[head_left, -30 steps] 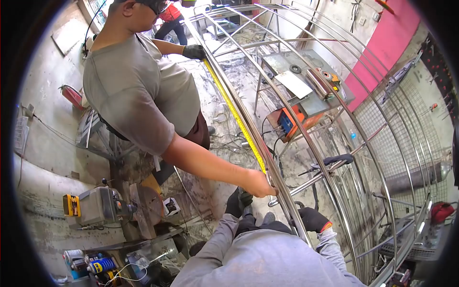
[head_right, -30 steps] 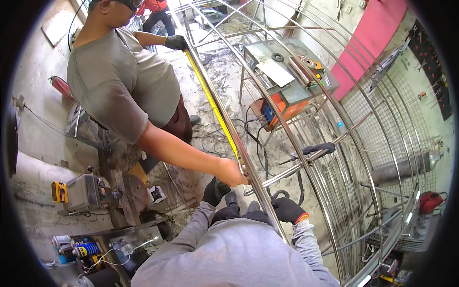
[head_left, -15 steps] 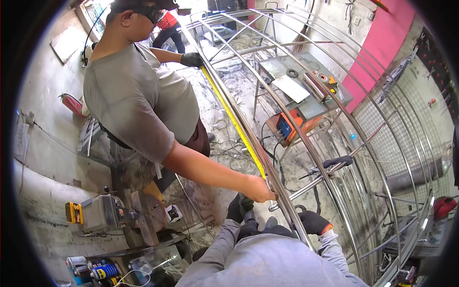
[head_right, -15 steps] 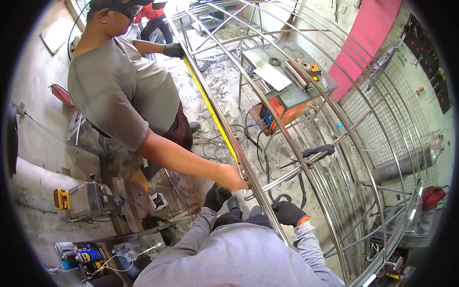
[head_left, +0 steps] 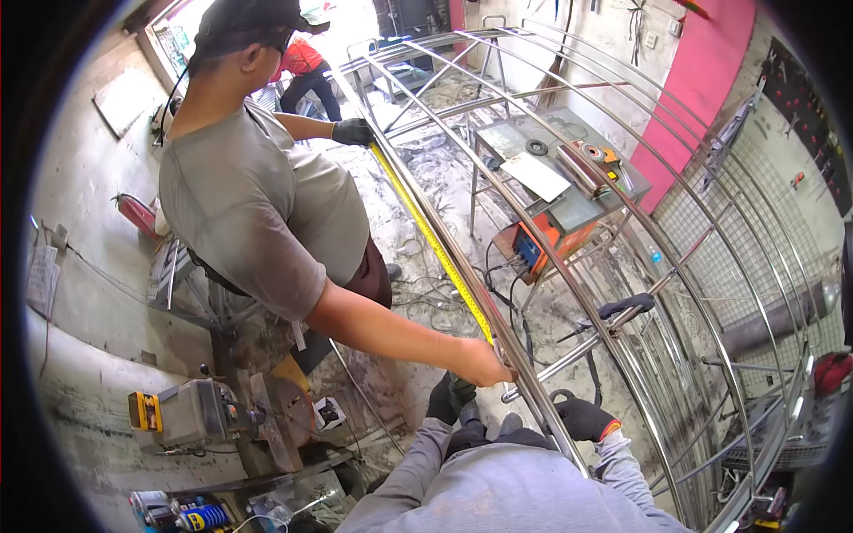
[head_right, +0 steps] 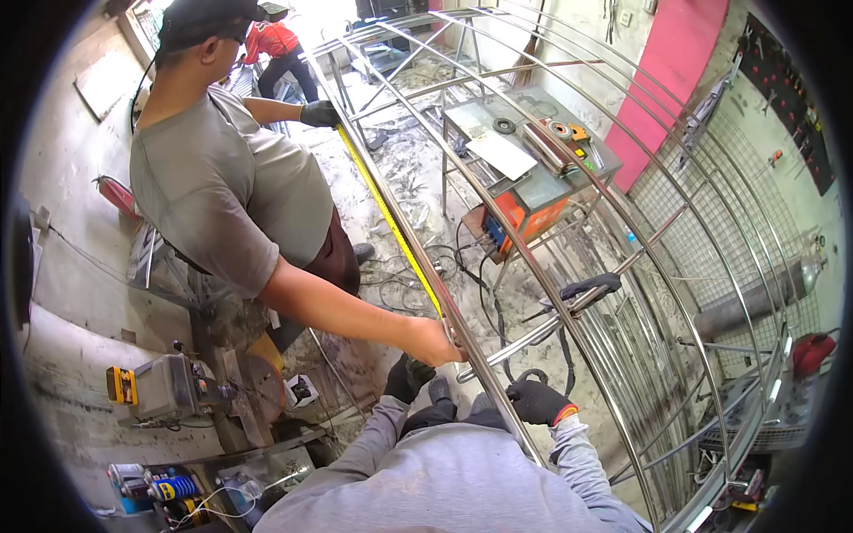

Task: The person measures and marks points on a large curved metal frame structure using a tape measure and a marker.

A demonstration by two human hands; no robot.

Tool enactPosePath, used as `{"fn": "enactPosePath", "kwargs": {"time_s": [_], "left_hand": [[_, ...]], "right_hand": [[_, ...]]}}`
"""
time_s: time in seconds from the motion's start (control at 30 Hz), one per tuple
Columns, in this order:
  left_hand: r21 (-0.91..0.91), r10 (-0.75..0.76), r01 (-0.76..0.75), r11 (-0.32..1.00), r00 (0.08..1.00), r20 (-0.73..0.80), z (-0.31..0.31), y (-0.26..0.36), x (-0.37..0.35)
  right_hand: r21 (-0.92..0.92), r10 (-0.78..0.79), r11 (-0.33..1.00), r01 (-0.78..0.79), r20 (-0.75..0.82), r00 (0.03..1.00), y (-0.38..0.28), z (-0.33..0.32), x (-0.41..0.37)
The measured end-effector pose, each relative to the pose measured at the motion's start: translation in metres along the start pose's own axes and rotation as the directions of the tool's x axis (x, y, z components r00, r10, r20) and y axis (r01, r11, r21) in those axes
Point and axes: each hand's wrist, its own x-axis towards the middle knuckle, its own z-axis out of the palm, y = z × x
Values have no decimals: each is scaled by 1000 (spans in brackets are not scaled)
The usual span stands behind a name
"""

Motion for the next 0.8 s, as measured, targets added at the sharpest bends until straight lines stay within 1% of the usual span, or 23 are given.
{"fn": "enactPosePath", "kwargs": {"time_s": [0.1,0.13,0.2,0.33,0.4,0.43,0.5,0.53,0.57,0.6,0.63,0.7,0.73,0.8], "left_hand": [[1,9,-9,1000,1000,-12,-3,-2,1],[1,9,-8,1000,1000,-11,1,-2,0],[208,71,-20,978,969,-238,10,-2,-3],[160,51,-17,987,977,-208,7,-2,-2],[115,29,-11,993,987,-156,4,-2,-1],[115,29,-11,993,987,-156,1,-2,0],[-29,-22,23,999,999,34,-5,-2,2],[-30,-22,23,999,999,33,-1,-1,1],[19,-12,13,1000,999,-37,4,-1,0],[67,1,6,998,994,-108,8,-1,-2],[66,1,6,998,994,-109,13,-1,-4],[127,68,-46,991,982,-176,24,-2,-8],[126,68,-46,991,982,-177,20,-2,-7],[74,34,-26,997,994,-102,14,-1,-3]], "right_hand": [[-18,-2,1000,2,8,1000,5,2,1],[-19,-30,999,30,-3,1000,6,3,2],[-20,-58,998,58,-15,998,9,4,3],[-5,-48,999,48,-10,999,10,4,3],[13,-48,999,48,-11,999,15,6,5],[14,-75,997,76,-22,997,16,6,5],[16,-102,995,102,-31,994,17,7,5],[8,-78,997,78,-21,997,13,5,5],[1,-54,999,54,-10,998,10,4,4],[1,-53,999,53,-7,999,11,5,4],[8,-71,997,71,-12,997,12,5,4],[15,-87,996,87,-13,996,15,6,4],[8,-104,995,104,-27,994,15,6,4],[-1,-120,993,120,-39,992,15,7,4]]}}
